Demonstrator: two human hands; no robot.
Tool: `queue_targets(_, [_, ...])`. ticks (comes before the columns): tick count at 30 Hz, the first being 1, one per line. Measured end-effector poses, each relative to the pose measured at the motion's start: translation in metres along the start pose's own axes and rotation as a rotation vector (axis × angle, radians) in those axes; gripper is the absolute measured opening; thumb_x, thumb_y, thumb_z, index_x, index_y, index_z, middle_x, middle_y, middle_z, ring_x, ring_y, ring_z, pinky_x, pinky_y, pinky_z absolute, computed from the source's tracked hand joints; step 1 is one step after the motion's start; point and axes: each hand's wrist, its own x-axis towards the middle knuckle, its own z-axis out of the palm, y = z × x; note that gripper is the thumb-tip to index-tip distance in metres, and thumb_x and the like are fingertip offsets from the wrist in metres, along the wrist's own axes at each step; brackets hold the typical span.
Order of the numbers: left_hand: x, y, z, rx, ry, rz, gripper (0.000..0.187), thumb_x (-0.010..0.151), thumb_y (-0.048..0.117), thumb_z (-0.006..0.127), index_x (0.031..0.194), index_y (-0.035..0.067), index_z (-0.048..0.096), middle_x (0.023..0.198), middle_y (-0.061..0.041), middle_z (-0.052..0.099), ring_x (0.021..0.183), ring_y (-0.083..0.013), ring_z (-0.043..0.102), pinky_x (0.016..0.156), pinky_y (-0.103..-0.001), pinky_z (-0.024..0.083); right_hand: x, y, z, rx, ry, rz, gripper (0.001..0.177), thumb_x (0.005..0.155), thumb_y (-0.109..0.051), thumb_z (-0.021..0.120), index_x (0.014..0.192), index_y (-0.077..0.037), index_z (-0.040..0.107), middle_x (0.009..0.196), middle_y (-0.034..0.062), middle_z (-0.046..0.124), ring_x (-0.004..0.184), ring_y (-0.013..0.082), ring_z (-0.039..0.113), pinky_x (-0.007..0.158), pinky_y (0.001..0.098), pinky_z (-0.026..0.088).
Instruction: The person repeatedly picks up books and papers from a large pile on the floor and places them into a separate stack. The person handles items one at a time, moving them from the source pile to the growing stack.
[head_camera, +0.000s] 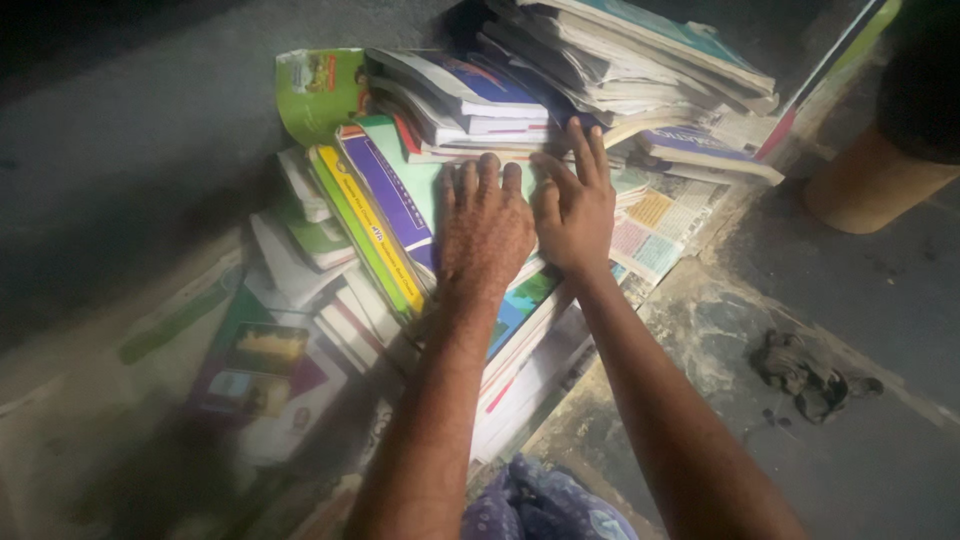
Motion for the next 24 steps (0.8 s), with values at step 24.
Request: queue_targets(24, [0.0027, 0.002, 0.0011, -0.003, -0.04, 0.086, 0.043, 0.094, 0.027, 0.05, 0.129, 0.006, 0.061, 0.139, -0.017, 0.055, 0.132, -0.0337, 0.048, 0.114, -0.063, 0.027, 0.0003, -0.0011, -0.0012, 0.027, 0.022, -0.022, 0.037, 0.087, -0.012, 0.055, 0.116, -0.011, 0.079, 0.161, 0.0183, 0.045, 0.153, 0.0471, 0.033, 0.124, 0.0524, 0.034])
